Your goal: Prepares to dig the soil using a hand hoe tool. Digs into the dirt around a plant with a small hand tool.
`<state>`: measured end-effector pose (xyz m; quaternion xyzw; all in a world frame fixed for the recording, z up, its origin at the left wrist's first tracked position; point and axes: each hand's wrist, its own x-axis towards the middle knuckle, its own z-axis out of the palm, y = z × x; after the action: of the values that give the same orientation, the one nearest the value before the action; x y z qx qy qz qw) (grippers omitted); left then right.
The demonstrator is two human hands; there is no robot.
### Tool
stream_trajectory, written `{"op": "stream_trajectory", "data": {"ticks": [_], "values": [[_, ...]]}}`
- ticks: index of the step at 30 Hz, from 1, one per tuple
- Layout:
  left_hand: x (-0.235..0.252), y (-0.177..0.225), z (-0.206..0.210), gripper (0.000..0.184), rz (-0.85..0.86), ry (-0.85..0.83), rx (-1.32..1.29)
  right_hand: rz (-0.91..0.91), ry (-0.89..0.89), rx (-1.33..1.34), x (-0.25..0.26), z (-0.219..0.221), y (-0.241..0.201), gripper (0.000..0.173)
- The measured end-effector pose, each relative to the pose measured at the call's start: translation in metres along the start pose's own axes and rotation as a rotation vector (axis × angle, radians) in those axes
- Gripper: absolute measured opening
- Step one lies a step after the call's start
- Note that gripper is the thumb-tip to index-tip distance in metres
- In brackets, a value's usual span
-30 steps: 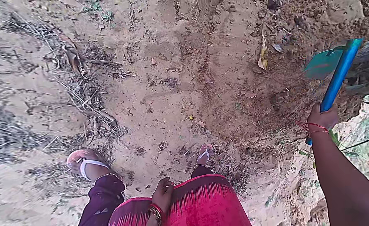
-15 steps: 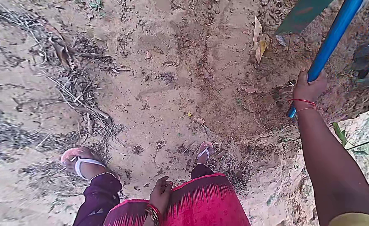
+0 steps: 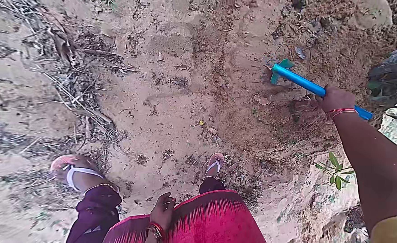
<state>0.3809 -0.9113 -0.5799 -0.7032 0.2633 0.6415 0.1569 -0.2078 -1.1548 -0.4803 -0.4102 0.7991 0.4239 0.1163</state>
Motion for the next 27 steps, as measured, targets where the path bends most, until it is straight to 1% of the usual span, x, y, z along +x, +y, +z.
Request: {"op": "stream_trajectory", "data": {"ticks": [2, 4, 5, 7, 9, 11, 14, 18, 21, 23, 25, 27], "values": [[-0.001, 0.004, 0.0, 0.042, 0.001, -0.004, 0.001, 0.061, 0.057, 0.015, -0.014, 0.005, 0.036, 0.042], [-0.001, 0.012, -0.001, 0.043, -0.002, -0.003, -0.013, 0.179, 0.091, 0.046, -0.024, 0.015, 0.069, 0.041], [-0.002, 0.014, -0.001, 0.043, 0.001, -0.002, -0.02, 0.257, 0.095, 0.086, -0.028, 0.02, 0.084, 0.044], [-0.003, 0.016, 0.002, 0.042, 0.019, -0.005, -0.02, 0.416, 0.119, 0.206, -0.036, 0.03, 0.105, 0.049], [-0.003, 0.018, 0.003, 0.042, 0.028, -0.011, -0.005, 0.569, 0.177, 0.355, -0.041, 0.04, 0.11, 0.054], [-0.005, 0.022, 0.002, 0.042, 0.031, -0.018, 0.005, 0.675, 0.244, 0.469, -0.046, 0.05, 0.105, 0.053], [-0.007, 0.032, -0.004, 0.041, 0.046, -0.011, 0.025, 0.771, 0.34, 0.656, -0.045, 0.06, 0.091, 0.053], [-0.006, 0.034, -0.01, 0.043, 0.068, -0.019, 0.041, 0.842, 0.46, 0.807, -0.052, 0.07, 0.067, 0.054], [-0.005, 0.034, -0.009, 0.043, 0.063, -0.031, 0.039, 0.848, 0.513, 0.94, -0.064, 0.065, 0.042, 0.057], [-0.006, 0.036, -0.009, 0.043, 0.051, -0.033, 0.036, 0.817, 0.519, 1.007, -0.071, 0.061, 0.022, 0.059], [-0.007, 0.037, -0.009, 0.042, 0.038, -0.034, 0.018, 0.727, 0.466, 1.021, -0.077, 0.055, 0.006, 0.06], [-0.007, 0.038, -0.01, 0.042, 0.032, -0.035, -0.002, 0.618, 0.394, 0.948, -0.072, 0.05, -0.003, 0.059]]}}
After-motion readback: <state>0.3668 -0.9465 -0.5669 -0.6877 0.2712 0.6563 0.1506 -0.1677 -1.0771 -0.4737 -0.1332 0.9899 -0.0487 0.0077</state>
